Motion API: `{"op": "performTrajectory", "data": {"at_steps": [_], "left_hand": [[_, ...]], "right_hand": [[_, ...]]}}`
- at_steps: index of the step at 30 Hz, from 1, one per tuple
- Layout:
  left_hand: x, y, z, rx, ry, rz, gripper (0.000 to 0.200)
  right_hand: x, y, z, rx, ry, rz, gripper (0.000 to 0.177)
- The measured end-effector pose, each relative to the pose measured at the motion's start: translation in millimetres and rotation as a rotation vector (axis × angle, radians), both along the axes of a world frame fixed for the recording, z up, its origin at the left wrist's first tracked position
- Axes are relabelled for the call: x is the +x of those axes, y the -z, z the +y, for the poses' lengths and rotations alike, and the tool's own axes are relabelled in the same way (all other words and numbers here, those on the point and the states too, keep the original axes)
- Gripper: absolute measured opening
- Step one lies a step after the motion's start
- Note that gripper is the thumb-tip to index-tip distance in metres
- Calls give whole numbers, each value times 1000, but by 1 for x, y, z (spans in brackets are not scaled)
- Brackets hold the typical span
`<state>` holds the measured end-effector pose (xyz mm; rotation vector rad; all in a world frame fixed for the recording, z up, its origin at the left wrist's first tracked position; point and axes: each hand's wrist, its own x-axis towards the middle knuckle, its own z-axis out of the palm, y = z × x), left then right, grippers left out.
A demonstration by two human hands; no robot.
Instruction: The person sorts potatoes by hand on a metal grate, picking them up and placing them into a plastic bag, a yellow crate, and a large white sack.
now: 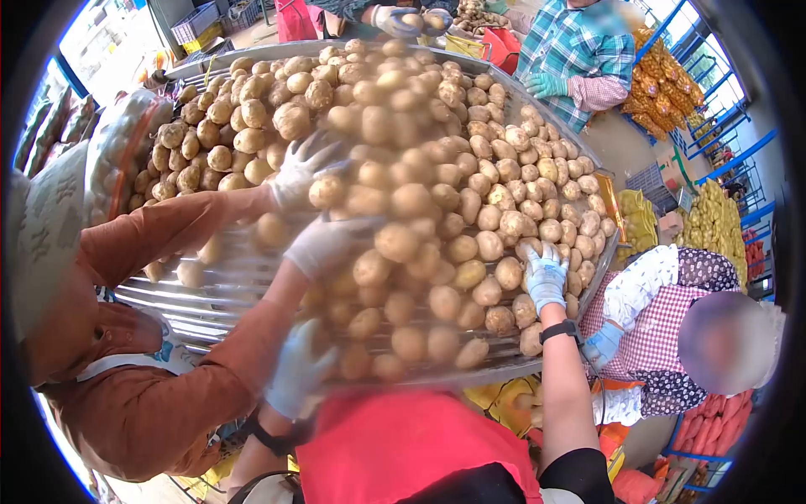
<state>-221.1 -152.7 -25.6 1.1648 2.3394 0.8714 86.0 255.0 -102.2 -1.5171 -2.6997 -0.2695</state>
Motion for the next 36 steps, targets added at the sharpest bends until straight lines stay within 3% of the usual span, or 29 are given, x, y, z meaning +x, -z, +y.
{"op": "performTrajectory", "data": {"at_steps": [2,4,5,7,8,9,10,12,13,16,18,21,25,27,28,29,30,32,34,36], "left_hand": [[4,-2,4,-30,58,-19,56],[5,17,7,-5,150,20,56],[7,25,12,19,168,-11,56],[11,-7,52,-102,174,-84,55],[11,-13,62,-136,195,-111,55],[12,-14,68,-133,254,-22,55],[12,-12,73,-124,309,63,55],[9,-1,75,-93,320,114,57],[7,7,75,-75,275,82,58],[6,23,83,-42,176,21,56],[5,27,99,-58,154,36,53],[0,32,125,-86,145,72,50],[-5,42,142,-101,147,64,44],[-8,32,147,-139,139,18,57],[-11,26,150,-141,128,-30,63],[-11,18,151,-118,115,-111,70],[-7,13,145,-48,105,-241,67],[3,2,131,92,77,-503,62],[22,-31,124,246,86,-993,57],[36,-18,118,374,89,-1459,51]], "right_hand": [[-26,-30,-17,20,102,-58,33],[-71,-60,-54,155,-124,393,26],[-101,-88,-84,158,-300,443,26],[-162,-111,-103,-141,-603,569,29],[-181,-100,-128,-167,-725,600,28],[-195,-89,-145,-298,-819,547,28],[-209,-58,-157,-262,-827,458,32],[-218,-26,-147,-162,-691,440,38],[-210,-43,-126,-235,-745,68,46],[-177,-37,-105,-20,-549,235,53],[-136,-40,-72,70,-465,129,56],[-74,-25,-38,-16,-345,313,58],[-36,-17,-21,-106,-194,324,63],[-25,-11,-22,-221,45,482,60],[-19,-8,-23,-279,159,563,59],[-11,-3,-29,-108,130,559,52],[-3,-8,-46,-35,88,668,44],[-5,-35,-88,-117,-4,816,38],[-15,-49,-132,-477,-84,1001,38],[-31,-40,-166,-734,-195,1116,44]]}}
